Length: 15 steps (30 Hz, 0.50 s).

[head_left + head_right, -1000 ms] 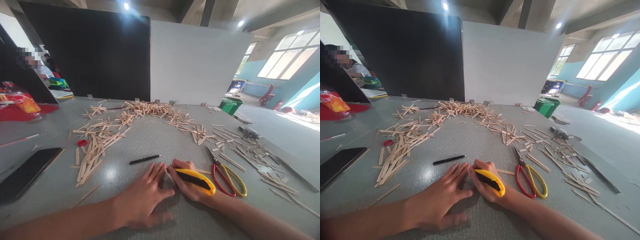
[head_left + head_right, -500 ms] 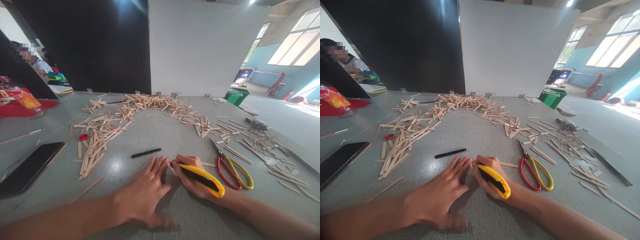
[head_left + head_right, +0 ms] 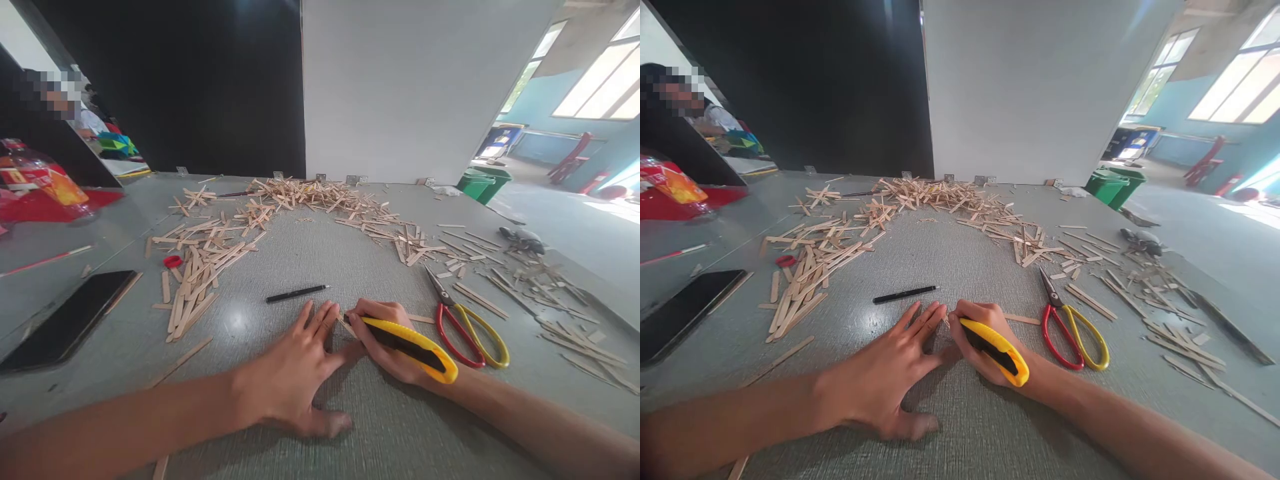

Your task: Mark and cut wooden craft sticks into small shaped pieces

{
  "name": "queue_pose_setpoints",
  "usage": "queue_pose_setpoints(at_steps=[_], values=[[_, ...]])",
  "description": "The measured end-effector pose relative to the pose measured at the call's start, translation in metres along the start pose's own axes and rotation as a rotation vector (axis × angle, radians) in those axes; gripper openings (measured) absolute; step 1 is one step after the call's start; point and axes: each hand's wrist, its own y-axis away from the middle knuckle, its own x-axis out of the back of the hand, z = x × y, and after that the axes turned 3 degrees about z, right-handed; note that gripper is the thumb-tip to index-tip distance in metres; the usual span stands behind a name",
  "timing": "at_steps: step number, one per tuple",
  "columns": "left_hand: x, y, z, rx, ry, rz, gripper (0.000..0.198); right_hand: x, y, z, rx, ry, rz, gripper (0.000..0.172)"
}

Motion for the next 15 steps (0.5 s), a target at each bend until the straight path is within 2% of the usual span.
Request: queue_pose_setpoints(at_steps=[5,10,15], values=[[0.0015,-0.0011,0.0008,0.015,0.007,-0.03,0.083,0.0003,0.0006,0.0008,-0.009,0.011,-0.011,0.036],[0.0044,-0.0027,0.0023,0.028,0.026,-0.073,0.087,0.002,-0.0005,-0.0004,-0.014,0.008,-0.028,0.035],[0.0051,-0.0025,0.0037,0.031,0.01,-0.064,0.083,0.0049,-0.0017,-0.0041,-0.019,0.002,-0.036,0.035]])
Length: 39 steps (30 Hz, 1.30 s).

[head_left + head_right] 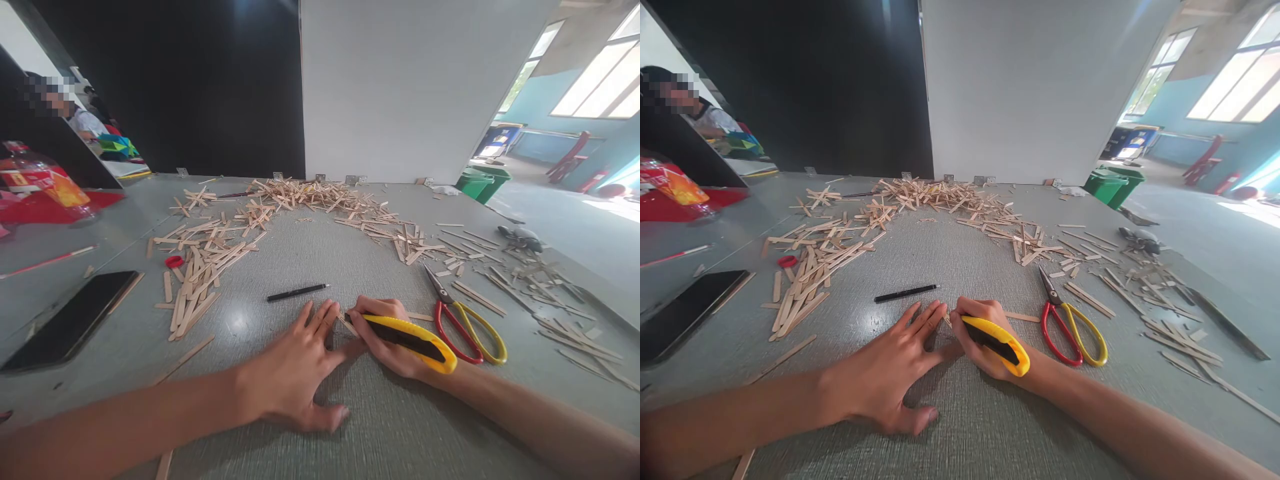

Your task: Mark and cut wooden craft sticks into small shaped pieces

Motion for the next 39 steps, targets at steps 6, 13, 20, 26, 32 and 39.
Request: queue_pose_setpoints(at_steps=[6,13,20,26,32,39], values=[[-0.001,-0.001,-0.001,-0.011,0.001,0.0,0.086,-0.003,0.002,0.003,-0.036,-0.005,0.022,0.036],[0.006,-0.002,0.002,0.052,-0.038,-0.043,0.088,0.0,-0.002,0.002,-0.187,-0.043,0.125,0.041],[0.0,0.001,0.009,0.108,-0.251,0.017,0.078,0.001,-0.004,0.004,-0.29,-0.084,0.179,0.04],[-0.017,0.005,0.017,0.101,-0.416,0.205,0.064,0.001,-0.006,0.004,-0.266,-0.049,0.194,0.04],[-0.02,0.008,0.014,-0.109,-0.399,0.305,0.053,0.001,-0.006,0.003,-0.246,-0.007,0.181,0.039],[-0.011,0.004,0.008,0.138,-0.234,0.168,0.074,0.003,-0.008,0.003,-0.229,-0.003,0.132,0.039]])
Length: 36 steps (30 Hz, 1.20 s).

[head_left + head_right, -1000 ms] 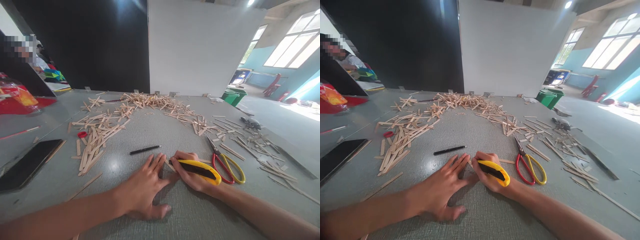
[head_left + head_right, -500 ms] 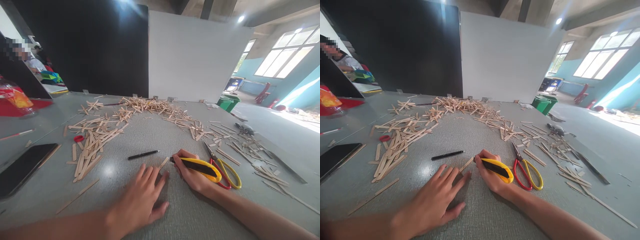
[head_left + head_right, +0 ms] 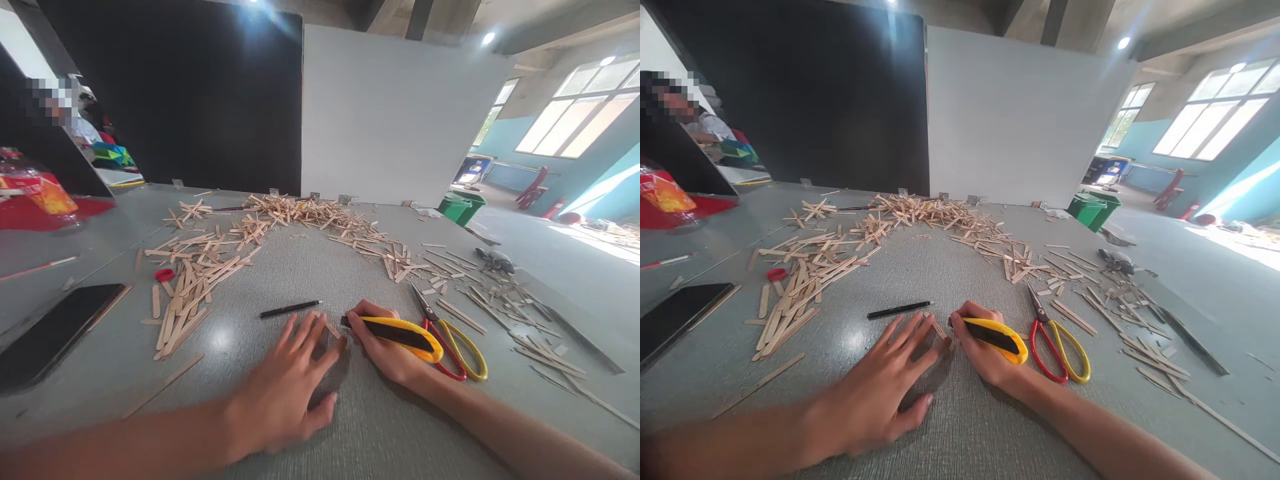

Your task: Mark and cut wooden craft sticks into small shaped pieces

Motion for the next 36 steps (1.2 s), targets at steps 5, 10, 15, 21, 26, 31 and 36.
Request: queue_pose_setpoints(at_steps=[5,10,15,21,26,31,36], values=[[0.008,-0.005,-0.002,-0.009,0.099,-0.115,0.078,0.001,0.0,-0.001,0.019,0.002,-0.067,0.039],[0.008,-0.004,-0.002,-0.016,0.142,-0.096,0.077,0.002,0.001,-0.002,0.048,0.02,-0.099,0.037],[0.007,-0.004,-0.002,-0.014,0.168,-0.082,0.076,0.001,0.001,-0.001,0.062,0.033,-0.091,0.035],[0.01,-0.005,-0.001,-0.023,0.166,-0.096,0.074,0.0,0.001,-0.001,0.059,0.027,-0.091,0.037],[0.009,-0.006,-0.001,-0.016,0.174,-0.079,0.074,0.0,0.001,-0.002,0.058,0.02,-0.087,0.037],[0.009,-0.007,-0.002,-0.026,0.194,-0.08,0.076,0.001,0.001,-0.002,0.075,0.019,-0.098,0.036],[0.015,-0.01,-0.007,-0.083,0.208,-0.19,0.084,-0.003,0.002,0.004,0.111,0.037,-0.108,0.038]])
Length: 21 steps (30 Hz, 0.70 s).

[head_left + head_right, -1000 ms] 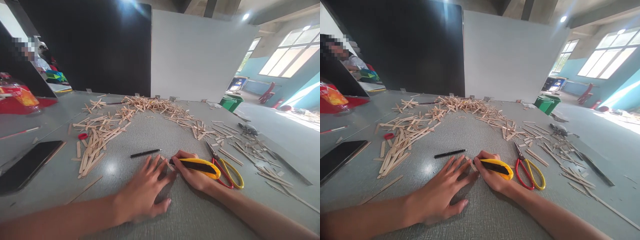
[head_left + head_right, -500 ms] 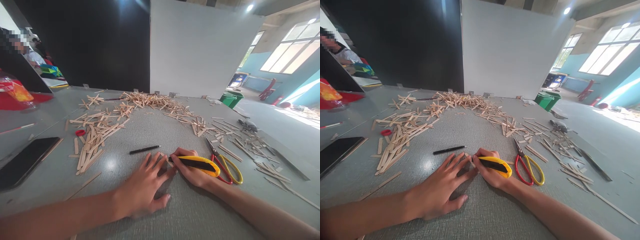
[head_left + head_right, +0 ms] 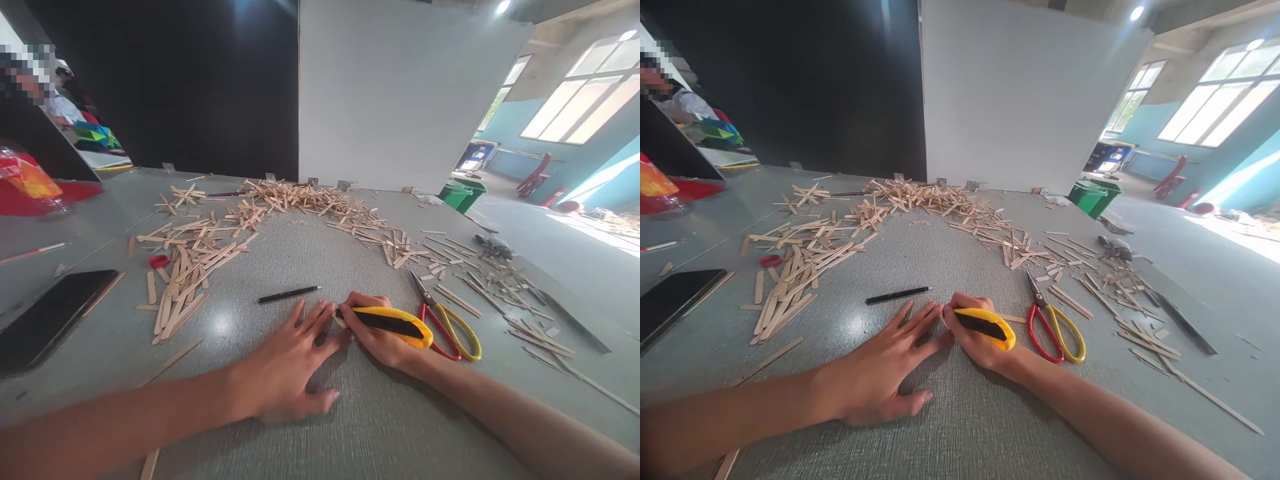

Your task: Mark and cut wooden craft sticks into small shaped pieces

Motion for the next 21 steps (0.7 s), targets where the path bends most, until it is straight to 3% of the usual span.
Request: queue_pose_setpoints(at_steps=[3,11,21], values=[[0.0037,-0.001,-0.0012,-0.025,0.034,-0.014,0.078,-0.0017,0.0009,0.0025,0.011,0.009,-0.002,0.037],[0.0011,-0.0027,-0.0032,-0.064,0.103,0.05,0.091,0.0012,-0.0004,-0.0041,0.003,0.023,-0.013,0.04],[0.0053,-0.0057,0.0022,-0.025,0.043,0.005,0.086,0.0032,0.0016,-0.0005,0.01,0.05,-0.021,0.039]])
